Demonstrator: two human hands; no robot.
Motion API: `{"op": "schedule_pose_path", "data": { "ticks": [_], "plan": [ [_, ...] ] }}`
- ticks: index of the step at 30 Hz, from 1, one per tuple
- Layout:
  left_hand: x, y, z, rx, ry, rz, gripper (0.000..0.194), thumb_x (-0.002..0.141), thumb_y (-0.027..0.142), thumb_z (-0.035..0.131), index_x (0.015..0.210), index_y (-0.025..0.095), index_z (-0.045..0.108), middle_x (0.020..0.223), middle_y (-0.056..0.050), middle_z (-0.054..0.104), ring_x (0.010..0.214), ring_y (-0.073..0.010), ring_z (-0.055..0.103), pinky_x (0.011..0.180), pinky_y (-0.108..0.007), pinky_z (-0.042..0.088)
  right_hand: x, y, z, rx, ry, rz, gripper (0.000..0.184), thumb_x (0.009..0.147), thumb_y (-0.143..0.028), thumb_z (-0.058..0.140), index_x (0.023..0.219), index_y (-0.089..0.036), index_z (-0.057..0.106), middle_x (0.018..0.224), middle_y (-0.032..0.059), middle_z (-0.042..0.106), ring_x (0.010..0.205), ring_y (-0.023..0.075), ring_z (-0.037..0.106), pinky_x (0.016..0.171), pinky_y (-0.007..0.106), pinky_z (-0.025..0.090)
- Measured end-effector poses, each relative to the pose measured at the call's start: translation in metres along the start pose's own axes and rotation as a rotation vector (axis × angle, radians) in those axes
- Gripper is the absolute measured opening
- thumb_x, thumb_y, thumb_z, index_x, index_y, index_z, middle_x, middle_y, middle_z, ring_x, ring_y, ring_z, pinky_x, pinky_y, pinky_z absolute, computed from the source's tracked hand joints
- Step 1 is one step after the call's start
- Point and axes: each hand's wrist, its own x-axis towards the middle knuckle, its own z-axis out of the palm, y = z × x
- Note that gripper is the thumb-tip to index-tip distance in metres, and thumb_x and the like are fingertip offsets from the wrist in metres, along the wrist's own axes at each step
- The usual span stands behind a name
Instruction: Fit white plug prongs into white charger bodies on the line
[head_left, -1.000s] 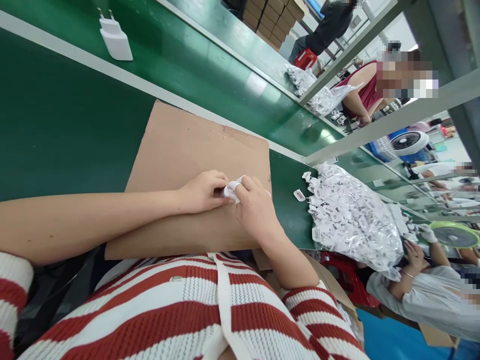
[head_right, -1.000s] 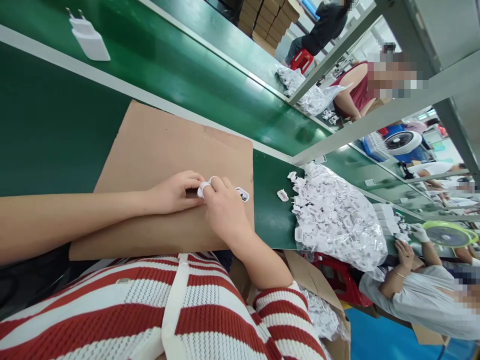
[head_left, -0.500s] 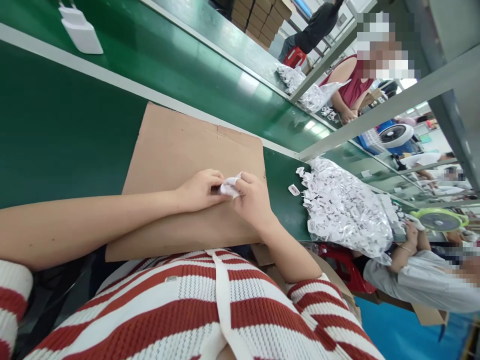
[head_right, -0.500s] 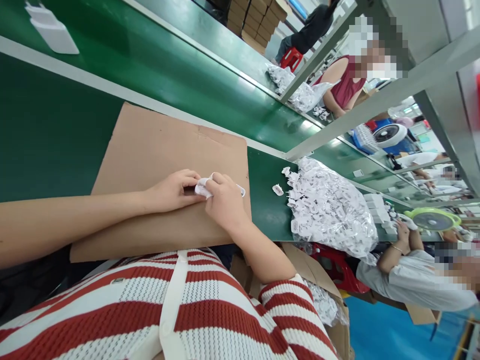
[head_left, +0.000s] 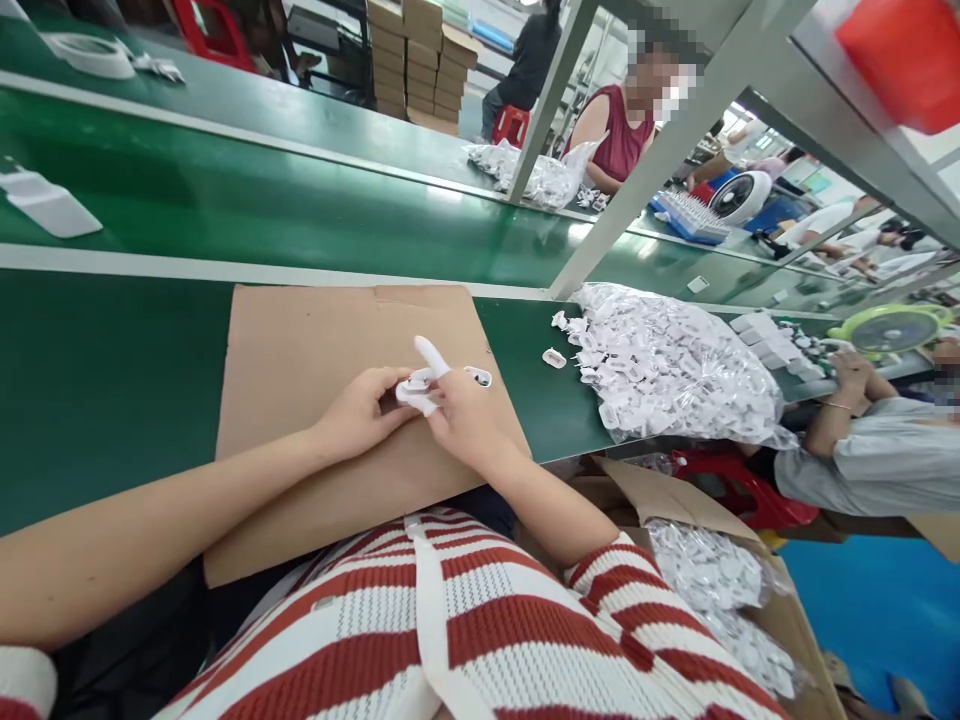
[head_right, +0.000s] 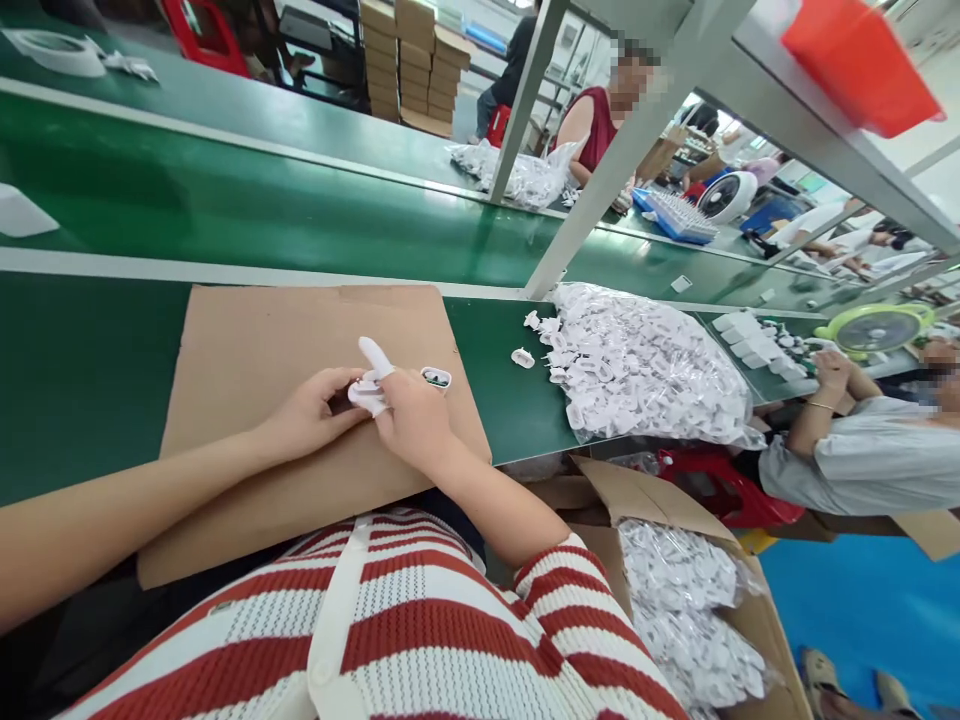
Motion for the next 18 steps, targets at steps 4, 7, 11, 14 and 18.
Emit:
{"op": "schedule_pose_path", "data": {
  "ticks": [4,7,11,14,18],
  "plan": [
    [0.019,0.0,-0.017,-0.022,0.002,-0.146,0.041,0.086,0.053,0.07,0.114,0.023,0.069,0.111,-0.004,0.073,0.098,-0.0258,0.067,0.087,-0.034,0.053,-0.021,0.057,-0.027,-0.131,0.286,0.162,0.042,0.101,-0.029,0.042,0.139,-0.024,0.057,0.128,0.0114,0.067,0.12,0.0244,0.058,0.107,0.043,0.047],
    [0.061,-0.013,-0.041,0.123,0.145,-0.223,0.037,0.082,0.046,0.073,0.111,0.023,0.069,0.113,-0.004,0.071,0.099,-0.0251,0.066,0.089,-0.033,0.051,-0.032,0.115,-0.039,-0.446,0.296,0.322,0.045,0.097,-0.032,0.046,0.134,-0.014,0.062,0.145,0.0223,0.054,0.136,0.0346,0.045,0.116,0.052,0.035],
    [0.128,-0.04,-0.089,0.281,0.337,-0.379,0.025,0.084,0.034,0.071,0.104,0.02,0.067,0.105,-0.007,0.071,0.094,-0.0254,0.065,0.084,-0.034,0.048,-0.036,0.157,-0.032,-0.45,0.292,0.346,0.039,0.088,-0.025,0.046,0.116,-0.012,0.071,0.125,0.0236,0.062,0.119,0.0379,0.052,0.103,0.056,0.041],
    [0.161,-0.052,-0.114,0.352,0.448,-0.473,0.026,0.086,0.027,0.069,0.11,0.019,0.064,0.116,-0.013,0.069,0.109,-0.0299,0.061,0.094,-0.038,0.044,-0.039,0.158,-0.027,-0.38,0.353,0.33,0.035,0.084,-0.021,0.044,0.107,-0.017,0.07,0.106,0.0168,0.061,0.1,0.0319,0.055,0.093,0.051,0.045],
    [0.177,-0.054,-0.122,0.366,0.49,-0.574,0.036,0.084,0.025,0.073,0.117,0.016,0.061,0.123,-0.021,0.066,0.121,-0.0378,0.056,0.101,-0.048,0.039,-0.04,0.152,-0.027,-0.344,0.391,0.36,0.029,0.091,-0.031,0.044,0.105,-0.019,0.066,0.093,0.0134,0.059,0.088,0.03,0.053,0.083,0.046,0.044]
  ]
}}
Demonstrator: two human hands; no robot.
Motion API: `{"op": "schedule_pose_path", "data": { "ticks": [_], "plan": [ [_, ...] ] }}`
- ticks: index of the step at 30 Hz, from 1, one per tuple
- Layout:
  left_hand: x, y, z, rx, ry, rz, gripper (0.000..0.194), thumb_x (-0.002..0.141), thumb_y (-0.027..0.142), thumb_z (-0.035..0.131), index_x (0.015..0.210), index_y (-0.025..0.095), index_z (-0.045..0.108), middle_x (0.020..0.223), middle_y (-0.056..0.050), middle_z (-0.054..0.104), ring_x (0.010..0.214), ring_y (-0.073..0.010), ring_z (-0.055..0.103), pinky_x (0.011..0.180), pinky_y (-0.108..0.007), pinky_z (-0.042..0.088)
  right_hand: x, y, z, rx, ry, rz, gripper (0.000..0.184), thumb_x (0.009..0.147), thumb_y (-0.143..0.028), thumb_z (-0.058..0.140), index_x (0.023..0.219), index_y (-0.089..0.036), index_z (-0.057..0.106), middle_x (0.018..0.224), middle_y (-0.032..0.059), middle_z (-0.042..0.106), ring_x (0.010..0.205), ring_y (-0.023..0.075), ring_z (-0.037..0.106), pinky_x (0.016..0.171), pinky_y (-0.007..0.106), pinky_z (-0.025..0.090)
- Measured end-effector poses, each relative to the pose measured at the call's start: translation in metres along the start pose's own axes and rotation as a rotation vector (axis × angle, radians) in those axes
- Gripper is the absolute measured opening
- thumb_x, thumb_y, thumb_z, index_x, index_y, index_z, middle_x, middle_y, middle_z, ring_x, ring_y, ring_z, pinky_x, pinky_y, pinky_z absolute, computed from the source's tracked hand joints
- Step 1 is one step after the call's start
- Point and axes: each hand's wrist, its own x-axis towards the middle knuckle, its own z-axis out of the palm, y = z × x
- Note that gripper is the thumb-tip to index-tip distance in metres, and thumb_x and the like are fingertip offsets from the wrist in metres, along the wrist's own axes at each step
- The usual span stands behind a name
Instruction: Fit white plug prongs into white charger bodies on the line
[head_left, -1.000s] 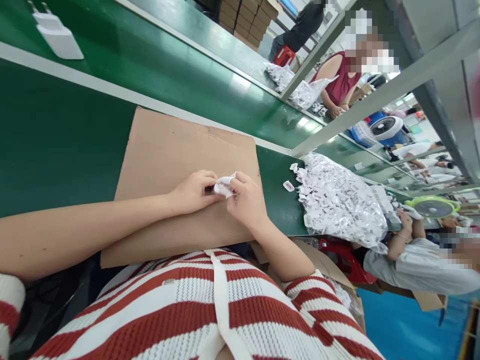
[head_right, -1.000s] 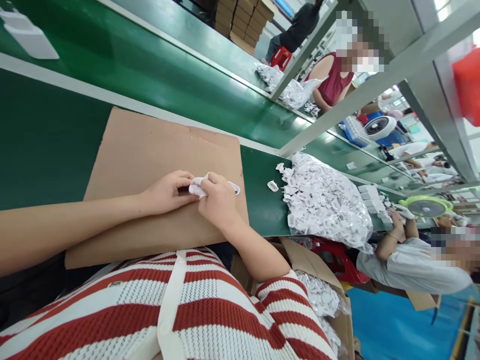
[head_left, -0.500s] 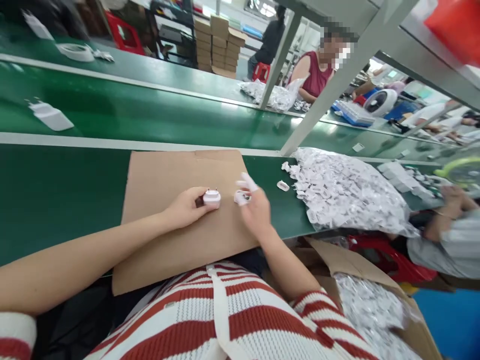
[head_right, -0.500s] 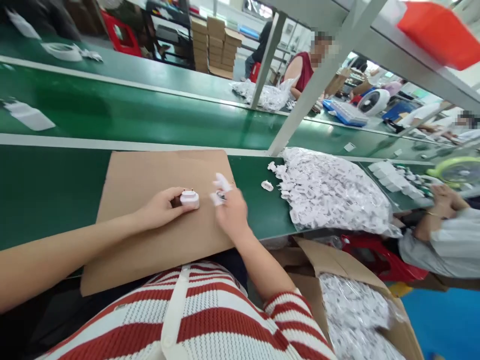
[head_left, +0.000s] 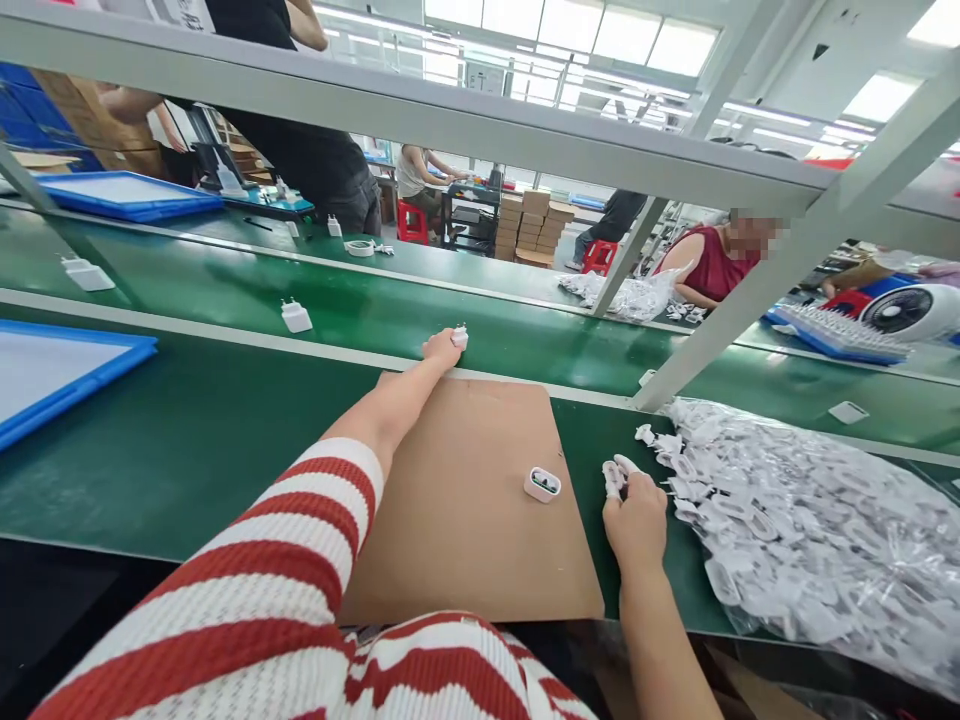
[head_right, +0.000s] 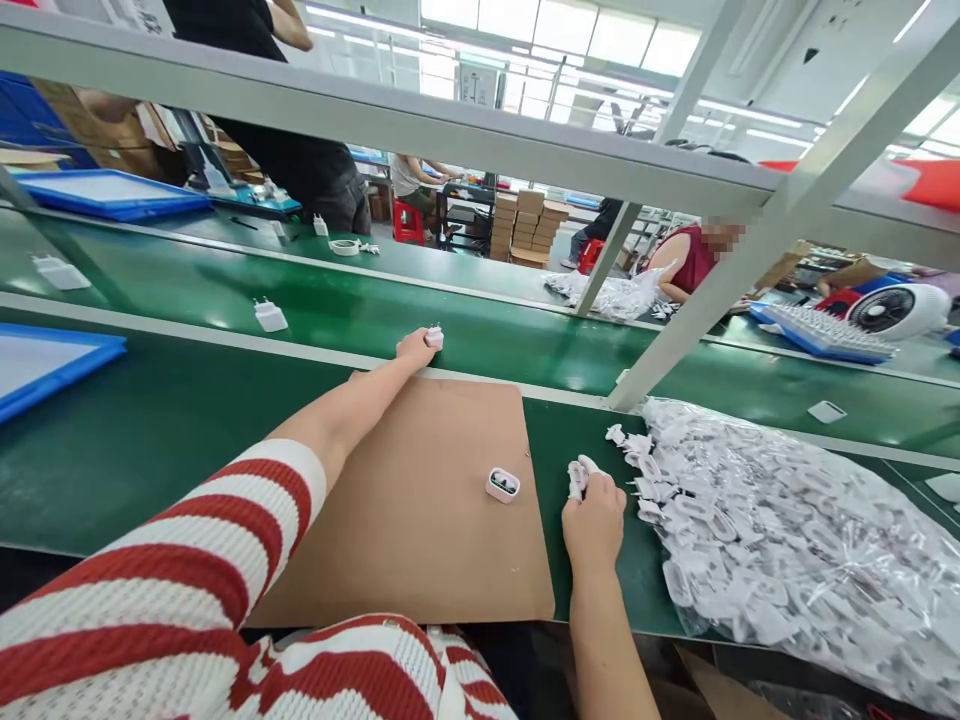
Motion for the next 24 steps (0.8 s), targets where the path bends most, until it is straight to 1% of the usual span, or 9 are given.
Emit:
{"op": "schedule_pose_path", "data": {
  "ticks": [4,7,10,12,14,15,19,21,24],
  "plan": [
    [-0.019,0.013,-0.001,-0.007,0.061,0.034,0.065,0.088,0.03,0.071,0.142,0.007,0.044,0.15,-0.033,0.041,0.144,-0.0437,0.033,0.111,-0.054,0.031,0.0,-0.001,-0.001,0.055,-0.071,0.0,0.032,0.093,-0.036,0.042,0.11,-0.019,0.064,0.106,0.0153,0.062,0.092,0.0301,0.056,0.078,0.043,0.045],
    [-0.061,0.023,-0.004,-0.017,0.022,0.2,0.075,0.089,0.039,0.071,0.15,0.013,0.039,0.161,-0.024,0.029,0.152,-0.0379,0.02,0.121,-0.049,0.023,0.0,0.0,0.0,0.081,-0.13,0.039,0.035,0.093,-0.039,0.043,0.115,-0.02,0.063,0.114,0.0158,0.06,0.091,0.029,0.058,0.07,0.04,0.046],
    [-0.124,0.028,-0.003,-0.065,-0.295,0.489,0.084,0.077,0.06,0.079,0.148,0.027,0.049,0.156,-0.011,0.043,0.146,-0.0324,0.037,0.12,-0.043,0.033,0.002,-0.003,-0.001,0.051,-0.122,0.053,0.041,0.093,-0.041,0.044,0.119,-0.017,0.065,0.116,0.0176,0.059,0.094,0.0303,0.059,0.073,0.041,0.048],
    [-0.164,0.026,0.003,-0.088,-0.582,0.672,0.111,0.064,0.071,0.084,0.156,0.028,0.038,0.16,-0.013,0.037,0.148,-0.0366,0.033,0.121,-0.049,0.034,0.003,-0.009,-0.004,0.05,-0.112,0.03,0.044,0.094,-0.04,0.045,0.123,-0.014,0.066,0.116,0.0186,0.059,0.099,0.031,0.059,0.081,0.043,0.049],
    [-0.193,0.021,0.013,-0.089,-0.722,0.764,0.123,0.059,0.072,0.086,0.158,0.024,0.031,0.162,-0.018,0.032,0.15,-0.041,0.027,0.121,-0.056,0.031,0.005,-0.017,-0.01,0.066,-0.132,0.0,0.043,0.095,-0.039,0.048,0.124,-0.014,0.067,0.116,0.0184,0.061,0.102,0.0304,0.058,0.089,0.045,0.049],
    [-0.201,0.018,0.019,-0.094,-0.718,0.777,0.115,0.063,0.069,0.085,0.155,0.022,0.036,0.159,-0.02,0.037,0.148,-0.0412,0.031,0.12,-0.057,0.031,0.007,-0.021,-0.012,0.085,-0.153,-0.012,0.041,0.094,-0.037,0.051,0.122,-0.014,0.069,0.115,0.018,0.061,0.103,0.0299,0.058,0.092,0.045,0.048],
    [-0.202,0.015,0.049,-0.189,-0.581,0.804,0.04,0.093,0.048,0.06,0.117,0.017,0.063,0.116,-0.014,0.066,0.109,-0.0306,0.059,0.101,-0.049,0.046,0.016,-0.023,-0.014,0.206,-0.192,-0.012,0.041,0.088,-0.027,0.059,0.126,-0.012,0.068,0.112,0.0167,0.064,0.106,0.027,0.058,0.099,0.046,0.047],
    [-0.198,0.016,0.057,-0.204,-0.541,0.812,0.029,0.095,0.043,0.056,0.104,0.017,0.065,0.101,-0.01,0.067,0.096,-0.0271,0.06,0.09,-0.044,0.048,0.016,-0.023,-0.013,0.347,-0.181,0.059,0.041,0.089,-0.026,0.058,0.127,-0.013,0.066,0.112,0.0153,0.067,0.102,0.0236,0.061,0.098,0.043,0.048],
    [-0.198,0.016,0.056,-0.171,-0.509,0.787,0.029,0.088,0.043,0.063,0.102,0.018,0.064,0.101,-0.009,0.067,0.095,-0.0273,0.06,0.087,-0.042,0.047,0.009,-0.033,-0.013,0.691,-0.2,0.244,0.041,0.09,-0.035,0.061,0.127,-0.017,0.059,0.109,0.0109,0.073,0.095,0.0187,0.067,0.093,0.037,0.053]
  ]
}}
